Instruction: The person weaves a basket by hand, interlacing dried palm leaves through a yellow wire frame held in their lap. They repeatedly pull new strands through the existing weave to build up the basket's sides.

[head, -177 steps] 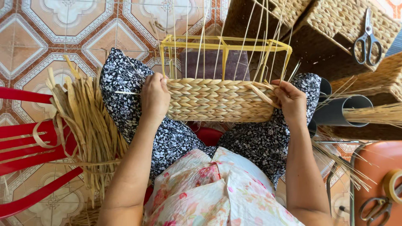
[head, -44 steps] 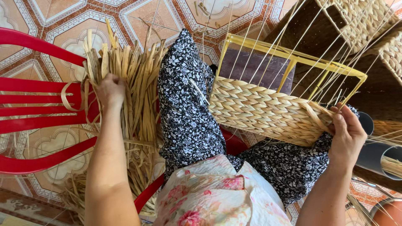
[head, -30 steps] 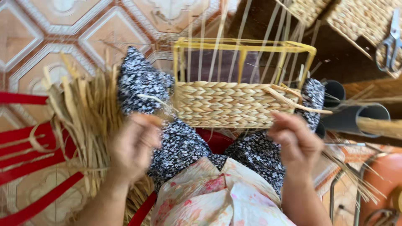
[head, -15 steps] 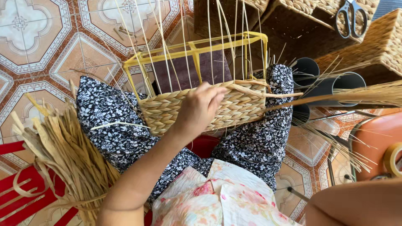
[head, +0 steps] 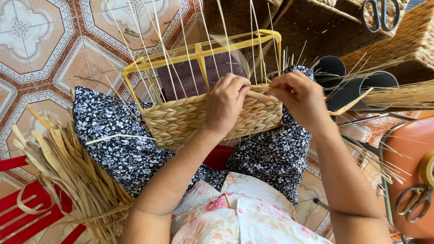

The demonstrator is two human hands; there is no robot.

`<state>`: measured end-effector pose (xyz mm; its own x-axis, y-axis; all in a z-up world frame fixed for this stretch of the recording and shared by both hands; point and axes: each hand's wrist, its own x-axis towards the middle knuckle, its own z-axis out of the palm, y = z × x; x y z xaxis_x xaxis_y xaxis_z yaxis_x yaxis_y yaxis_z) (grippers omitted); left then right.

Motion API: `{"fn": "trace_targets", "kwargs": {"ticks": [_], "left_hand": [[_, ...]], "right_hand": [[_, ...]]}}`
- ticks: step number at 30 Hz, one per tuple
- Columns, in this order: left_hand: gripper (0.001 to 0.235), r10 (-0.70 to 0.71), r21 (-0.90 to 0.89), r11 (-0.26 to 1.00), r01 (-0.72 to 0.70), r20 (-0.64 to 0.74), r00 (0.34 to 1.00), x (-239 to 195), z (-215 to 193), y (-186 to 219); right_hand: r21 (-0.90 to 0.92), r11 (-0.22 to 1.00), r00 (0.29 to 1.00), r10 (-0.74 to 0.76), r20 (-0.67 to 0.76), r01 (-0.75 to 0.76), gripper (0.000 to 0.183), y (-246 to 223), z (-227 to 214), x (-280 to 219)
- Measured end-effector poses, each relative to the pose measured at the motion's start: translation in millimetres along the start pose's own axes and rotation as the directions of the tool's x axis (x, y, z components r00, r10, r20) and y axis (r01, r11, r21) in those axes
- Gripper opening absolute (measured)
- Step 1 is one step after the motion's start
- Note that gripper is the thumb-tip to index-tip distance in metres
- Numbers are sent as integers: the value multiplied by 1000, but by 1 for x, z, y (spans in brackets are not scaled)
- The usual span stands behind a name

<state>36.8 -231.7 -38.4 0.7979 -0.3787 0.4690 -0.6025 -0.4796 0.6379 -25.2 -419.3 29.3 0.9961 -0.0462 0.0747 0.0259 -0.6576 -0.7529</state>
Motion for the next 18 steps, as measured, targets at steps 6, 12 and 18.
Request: {"fn": "trace_targets", "kwargs": {"ticks": [6, 12, 18], "left_hand": [[16, -5, -142, 990, 10, 31, 1000, -20, -4, -13], [13, 22, -164, 986, -9, 76, 997, -24, -7, -18], [19, 93, -153, 985, -76, 109, 990, -18, -13, -10]], "right_hand": [[-25, 996, 992, 91, 84, -89, 14, 11, 19, 17], [33, 993, 978, 109, 178, -116, 24, 6, 17, 27], [-268, 962, 975, 13, 222, 49, 26, 3, 28, 34]]}}
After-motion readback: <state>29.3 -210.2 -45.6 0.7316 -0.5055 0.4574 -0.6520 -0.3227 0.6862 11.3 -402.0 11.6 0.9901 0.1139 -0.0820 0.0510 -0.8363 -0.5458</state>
